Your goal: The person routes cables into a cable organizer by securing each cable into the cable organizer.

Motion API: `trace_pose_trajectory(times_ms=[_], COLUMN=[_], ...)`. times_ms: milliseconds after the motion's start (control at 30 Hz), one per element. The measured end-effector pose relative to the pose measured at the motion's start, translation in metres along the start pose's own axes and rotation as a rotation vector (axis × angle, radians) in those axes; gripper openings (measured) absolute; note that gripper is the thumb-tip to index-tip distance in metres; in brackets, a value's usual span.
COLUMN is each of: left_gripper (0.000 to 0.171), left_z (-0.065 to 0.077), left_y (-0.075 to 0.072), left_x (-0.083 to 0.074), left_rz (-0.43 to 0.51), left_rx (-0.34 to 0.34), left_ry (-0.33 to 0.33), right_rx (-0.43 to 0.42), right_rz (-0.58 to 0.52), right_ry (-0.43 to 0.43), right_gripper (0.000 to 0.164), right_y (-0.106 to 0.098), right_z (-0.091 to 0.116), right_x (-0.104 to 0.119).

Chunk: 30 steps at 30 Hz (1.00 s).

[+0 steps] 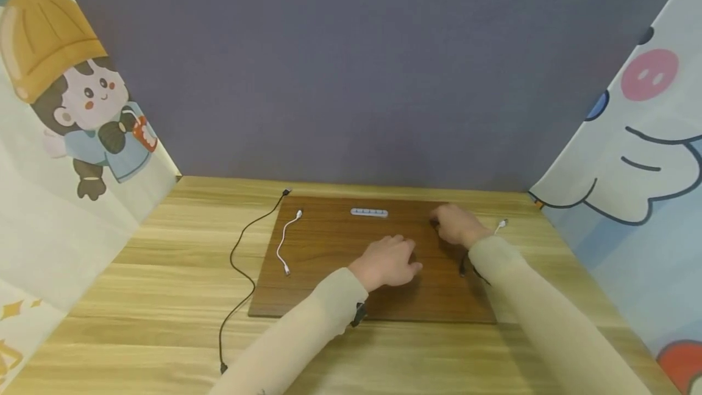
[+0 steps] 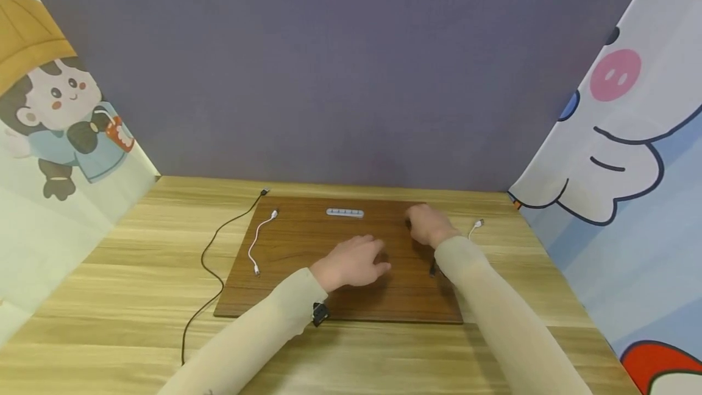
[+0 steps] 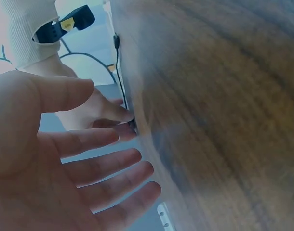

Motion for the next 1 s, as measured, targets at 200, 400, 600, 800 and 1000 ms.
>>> trace_pose_trajectory(times_ms=[200,400,600,800,1000], left_gripper=[0.055,0.055,0.054,0.055,0.055], left_z=[-0.004,-0.009,-0.012,-0.012,-0.012], left_y=[0.005,0.006,0.006,0.006,0.007], left_x=[-0.002,-0.004,-0.006,-0.005,-0.004], left_rz=[0.013,-0.006,-0.027,-0.014,-0.007], left_rx=[0.004,0.002,0.007,0.020,0.024], left_ry=[0.005,0.014,0.001,-0.007,-0.014], right_rx=[-0.044,-0.067,-0.037,-0.012,-0.008], right_rz=[0.064,0.033,0.029,0.021,-0.009], right_ry=[0.004,-0.005,-0.031,-0.017,-0.021], right_gripper=[0.042,0.033,0.033,0.034,0.021], right_y=[0.004,0.001,-0.003,-0.001,-0.002], right_z=[-0.001,0.003,0.003,0.001,-0.001], right_x=[-0.007,-0.007,0.000,-0.002,-0.003])
Point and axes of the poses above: each hand's wrist, its own z-axis away from the middle knuckle, its own y-axis out of the palm, x = y × z, the point moved 3 cm from there along -z, towards the middle knuckle, and after that the axes turned 14 degrees about x, right-handed, at the moved point
